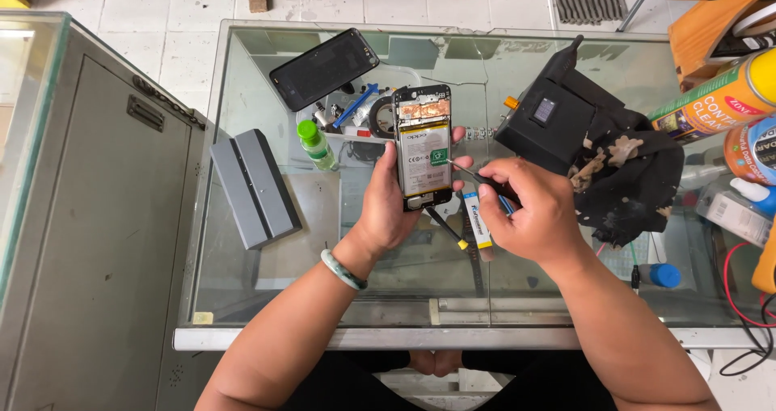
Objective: Removing small screws from the internal chassis of a smartphone using a precision screwdriver during a repair process.
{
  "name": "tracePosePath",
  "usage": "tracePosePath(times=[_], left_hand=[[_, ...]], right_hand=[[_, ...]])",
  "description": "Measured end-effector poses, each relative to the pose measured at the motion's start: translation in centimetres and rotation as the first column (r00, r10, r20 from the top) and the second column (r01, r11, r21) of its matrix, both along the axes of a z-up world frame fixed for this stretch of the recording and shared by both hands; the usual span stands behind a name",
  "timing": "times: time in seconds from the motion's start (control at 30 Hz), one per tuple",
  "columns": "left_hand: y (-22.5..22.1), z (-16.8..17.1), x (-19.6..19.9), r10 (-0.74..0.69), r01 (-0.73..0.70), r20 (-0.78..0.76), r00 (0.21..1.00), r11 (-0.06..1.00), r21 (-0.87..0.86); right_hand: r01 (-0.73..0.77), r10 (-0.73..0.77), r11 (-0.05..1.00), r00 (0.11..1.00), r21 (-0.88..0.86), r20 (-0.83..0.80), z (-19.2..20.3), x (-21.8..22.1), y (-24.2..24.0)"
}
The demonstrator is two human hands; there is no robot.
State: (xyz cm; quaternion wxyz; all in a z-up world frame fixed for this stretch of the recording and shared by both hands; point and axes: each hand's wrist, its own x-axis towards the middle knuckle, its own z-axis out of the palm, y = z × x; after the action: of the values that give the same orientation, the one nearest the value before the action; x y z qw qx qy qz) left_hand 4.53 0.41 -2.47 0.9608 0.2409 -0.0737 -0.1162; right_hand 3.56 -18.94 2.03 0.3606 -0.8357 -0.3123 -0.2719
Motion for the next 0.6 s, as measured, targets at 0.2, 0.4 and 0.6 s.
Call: tracePosePath(times=[0.2,0.4,0.6], left_hand=[[-0.2,0.5,0.0,-0.049,0.042,-0.068,0.996,0.994,-0.097],[0.4,1.5,-0.3,-0.078,0.072,-0.075,0.994,0.994,-0.078],[0.8,2.2,-0.7,-0.129,0.124,-0.099,0.987,0.991,-0.057]], right_hand=[[-0.005,0.005,1.0,1.0,-0.007,0.0,-0.6,0.3,-0.1],[0.008,-0.008,1.0,1.0,0.027,0.007,-0.4,-0.1,0.0],[-0.007,0.007,1.0,1.0,0.017,0.015,-0.2,0.0,0.0]])
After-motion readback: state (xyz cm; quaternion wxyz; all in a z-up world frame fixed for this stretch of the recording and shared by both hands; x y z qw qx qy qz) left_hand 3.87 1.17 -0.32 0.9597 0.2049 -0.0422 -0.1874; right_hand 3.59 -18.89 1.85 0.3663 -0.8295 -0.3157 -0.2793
